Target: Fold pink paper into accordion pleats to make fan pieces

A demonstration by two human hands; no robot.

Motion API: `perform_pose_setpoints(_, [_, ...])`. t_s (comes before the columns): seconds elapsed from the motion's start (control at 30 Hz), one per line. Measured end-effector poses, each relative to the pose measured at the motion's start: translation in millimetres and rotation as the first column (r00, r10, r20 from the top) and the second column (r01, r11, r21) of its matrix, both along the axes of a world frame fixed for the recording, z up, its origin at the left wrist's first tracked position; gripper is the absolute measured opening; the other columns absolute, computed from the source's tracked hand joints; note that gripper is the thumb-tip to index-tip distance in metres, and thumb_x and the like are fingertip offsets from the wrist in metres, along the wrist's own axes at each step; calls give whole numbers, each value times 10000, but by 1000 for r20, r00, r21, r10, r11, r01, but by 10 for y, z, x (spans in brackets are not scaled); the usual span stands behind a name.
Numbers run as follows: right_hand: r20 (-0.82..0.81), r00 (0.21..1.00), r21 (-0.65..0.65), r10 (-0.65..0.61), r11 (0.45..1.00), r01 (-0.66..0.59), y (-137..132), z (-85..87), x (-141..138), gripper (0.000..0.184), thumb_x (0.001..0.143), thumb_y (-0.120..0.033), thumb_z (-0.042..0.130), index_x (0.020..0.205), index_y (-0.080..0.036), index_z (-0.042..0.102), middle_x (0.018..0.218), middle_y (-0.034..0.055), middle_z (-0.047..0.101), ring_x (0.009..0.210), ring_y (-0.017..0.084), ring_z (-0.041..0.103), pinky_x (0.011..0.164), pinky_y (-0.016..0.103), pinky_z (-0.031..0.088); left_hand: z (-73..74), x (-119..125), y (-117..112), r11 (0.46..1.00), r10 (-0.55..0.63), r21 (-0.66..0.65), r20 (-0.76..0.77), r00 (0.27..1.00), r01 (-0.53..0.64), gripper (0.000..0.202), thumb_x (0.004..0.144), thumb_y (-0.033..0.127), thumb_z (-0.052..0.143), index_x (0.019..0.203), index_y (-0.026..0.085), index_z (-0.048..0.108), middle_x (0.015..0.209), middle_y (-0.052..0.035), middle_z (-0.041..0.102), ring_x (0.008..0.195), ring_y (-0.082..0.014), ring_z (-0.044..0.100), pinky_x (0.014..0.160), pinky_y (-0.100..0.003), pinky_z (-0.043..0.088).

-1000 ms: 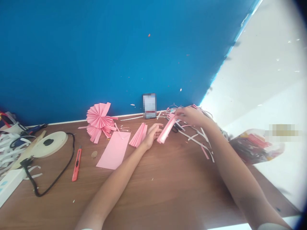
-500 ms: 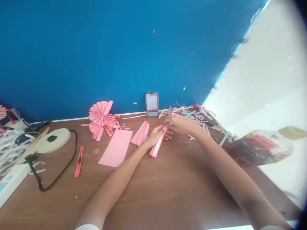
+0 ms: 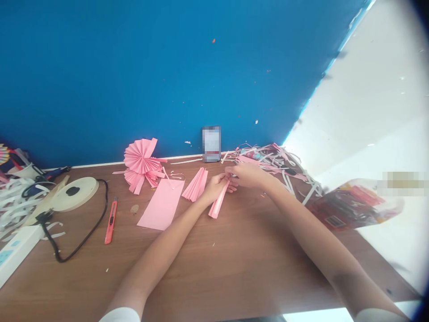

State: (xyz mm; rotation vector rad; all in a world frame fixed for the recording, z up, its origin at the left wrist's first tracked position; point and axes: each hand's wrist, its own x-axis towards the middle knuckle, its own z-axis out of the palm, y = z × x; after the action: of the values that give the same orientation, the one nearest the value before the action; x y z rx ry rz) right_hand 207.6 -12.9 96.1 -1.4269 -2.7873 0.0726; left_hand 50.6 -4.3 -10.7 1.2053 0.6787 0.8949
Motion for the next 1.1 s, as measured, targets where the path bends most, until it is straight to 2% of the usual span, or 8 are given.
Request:
perform_pose_setpoints(0.13, [9,998,66,-55,996,54,-14,-14,-23,249,898,-303,433,998,-189,630,825,77,693,666,172,580,544,270,222,1,-7,-3,1000,-5,17,8,1000,5,481,834,541,582,1044,109,553,876,-136,711,691,-178,693,639,-280,536])
perform_pose_setpoints(0.23, [42,997,96,-68,993,64,-8,-24,-34,279,907,-311,418,949,-170,655,802,94,693,664,182,591,540,273,219,21,-14,-14,999,-6,33,13,1000,6,498,841,517,586,1139,125,510,839,-119,715,688,-184,696,632,-282,534])
perform_pose_setpoints(0.43, [6,997,145,72,987,-72,25,-45,-43,273,896,-266,432,840,-168,681,777,83,691,665,165,580,554,270,203,119,-83,7,999,-44,-17,60,997,45,601,848,338,552,1372,133,338,657,-55,697,540,-176,665,523,-252,492])
perform_pose_setpoints(0.53, [-60,985,147,160,978,-150,31,-29,-23,289,906,-260,426,810,-170,683,785,70,690,676,150,566,562,266,210,168,-139,26,996,-32,-78,99,995,40,748,804,240,539,1466,150,203,665,-38,702,554,-173,670,543,-255,499])
perform_pose_setpoints(0.6, [-113,976,143,187,975,-171,33,-14,-7,301,912,-262,425,788,-176,685,781,59,692,684,145,559,573,262,227,182,-167,28,996,-20,-84,116,993,30,793,793,222,544,1490,164,169,683,-33,708,579,-168,676,564,-253,504])
perform_pose_setpoints(0.8, [-248,944,126,219,973,-193,66,-13,47,275,909,-257,448,858,-189,709,844,52,712,717,149,573,632,258,297,183,-178,2,996,-14,-83,141,990,26,825,812,291,612,1499,199,164,708,-38,714,595,-152,669,583,-240,494])
perform_pose_setpoints(0.97, [-317,919,130,235,970,-204,90,6,104,284,916,-264,441,921,-193,717,873,57,714,748,163,593,675,270,334,188,-141,-29,998,-34,-49,187,982,44,800,803,393,664,1468,214,256,731,-31,709,614,-141,662,600,-238,485])
perform_pose_setpoints(1.1, [-324,914,135,245,968,-211,97,36,132,284,904,-243,443,913,-191,722,891,69,710,793,176,598,699,269,350,196,-106,-56,997,-13,-77,221,975,31,806,777,431,688,1444,205,295,705,-17,696,561,-123,630,572,-228,459])
